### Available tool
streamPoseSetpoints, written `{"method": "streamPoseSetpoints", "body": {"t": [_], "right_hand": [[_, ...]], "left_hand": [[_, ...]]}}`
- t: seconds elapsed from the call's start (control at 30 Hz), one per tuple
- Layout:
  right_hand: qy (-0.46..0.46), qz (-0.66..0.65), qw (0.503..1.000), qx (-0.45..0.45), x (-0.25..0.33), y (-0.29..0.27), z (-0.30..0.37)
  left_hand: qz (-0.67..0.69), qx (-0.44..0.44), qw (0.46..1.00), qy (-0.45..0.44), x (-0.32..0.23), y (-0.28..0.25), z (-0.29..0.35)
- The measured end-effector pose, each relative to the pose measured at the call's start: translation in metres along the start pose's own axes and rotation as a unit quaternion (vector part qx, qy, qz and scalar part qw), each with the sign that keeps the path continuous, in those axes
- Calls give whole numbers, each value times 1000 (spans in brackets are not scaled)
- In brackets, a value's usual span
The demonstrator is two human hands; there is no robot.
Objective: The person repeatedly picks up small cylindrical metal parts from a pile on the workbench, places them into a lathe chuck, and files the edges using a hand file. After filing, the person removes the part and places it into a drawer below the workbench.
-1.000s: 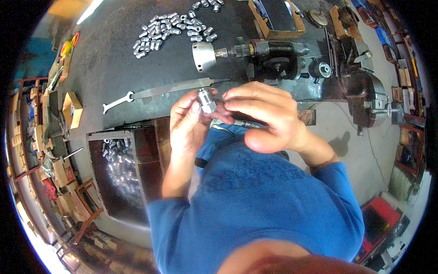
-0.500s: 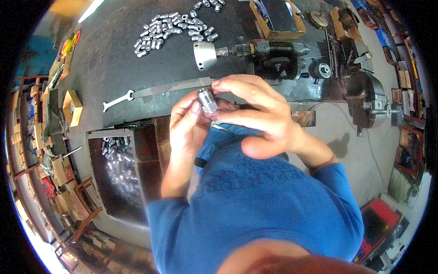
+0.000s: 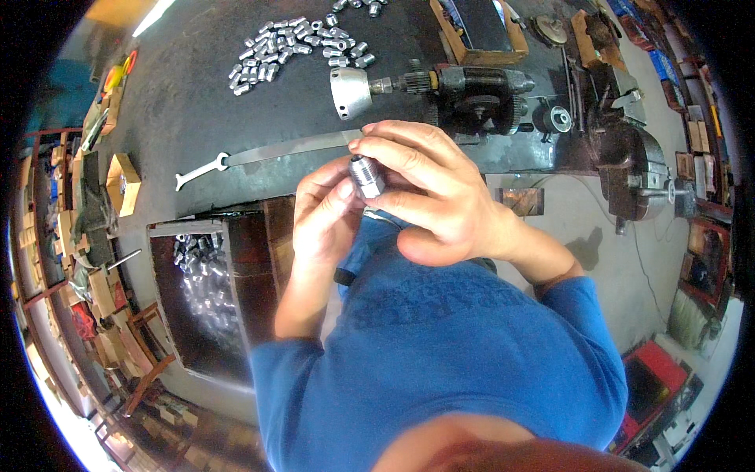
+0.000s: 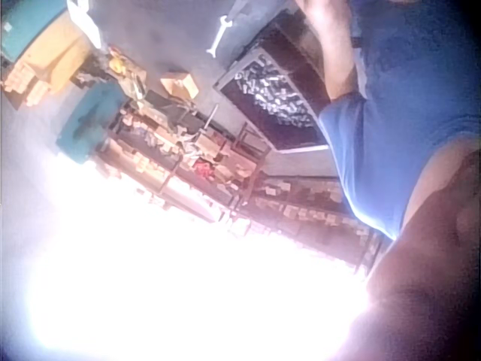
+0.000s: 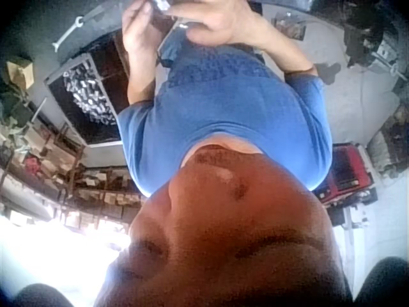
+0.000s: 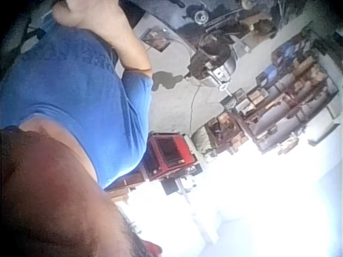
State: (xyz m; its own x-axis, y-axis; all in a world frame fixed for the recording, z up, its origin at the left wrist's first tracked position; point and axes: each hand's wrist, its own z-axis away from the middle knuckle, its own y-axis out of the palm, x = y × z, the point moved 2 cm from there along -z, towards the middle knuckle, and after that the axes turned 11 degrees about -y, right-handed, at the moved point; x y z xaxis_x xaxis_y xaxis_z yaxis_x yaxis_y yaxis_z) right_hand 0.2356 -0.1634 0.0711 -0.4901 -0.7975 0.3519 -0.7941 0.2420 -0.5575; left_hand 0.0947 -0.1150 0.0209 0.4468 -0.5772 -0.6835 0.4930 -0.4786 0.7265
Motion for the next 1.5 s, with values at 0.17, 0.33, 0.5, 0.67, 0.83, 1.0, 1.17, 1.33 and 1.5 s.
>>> {"method": "streamPoseSetpoints", "body": {"t": [0.17,0.33,0.5,0.67,0.83,1.0,1.17,1.33,1.5], "right_hand": [[-10,33,999,-9,2,3,0],[-10,26,1000,8,2,5,2],[-21,5,1000,-7,-2,7,2],[-15,-39,999,-12,-4,8,9],[-11,-71,997,-19,-5,6,9],[-1,-69,998,-10,-6,1,8],[-2,-44,999,3,-9,-2,10],[-7,-21,1000,13,-7,1,9],[-19,-2,1000,25,-7,3,10]], "left_hand": [[-91,-39,995,19,-4,7,0],[-152,-63,986,5,-8,18,-1],[-142,-67,988,1,-8,12,0],[-117,-18,992,-48,-9,6,0],[-71,22,995,-71,-6,-4,1],[-84,0,995,-49,-10,-7,1],[-254,-98,961,44,-20,3,11],[-487,-148,856,91,-28,14,14],[-630,-145,754,119,-38,33,12]]}}
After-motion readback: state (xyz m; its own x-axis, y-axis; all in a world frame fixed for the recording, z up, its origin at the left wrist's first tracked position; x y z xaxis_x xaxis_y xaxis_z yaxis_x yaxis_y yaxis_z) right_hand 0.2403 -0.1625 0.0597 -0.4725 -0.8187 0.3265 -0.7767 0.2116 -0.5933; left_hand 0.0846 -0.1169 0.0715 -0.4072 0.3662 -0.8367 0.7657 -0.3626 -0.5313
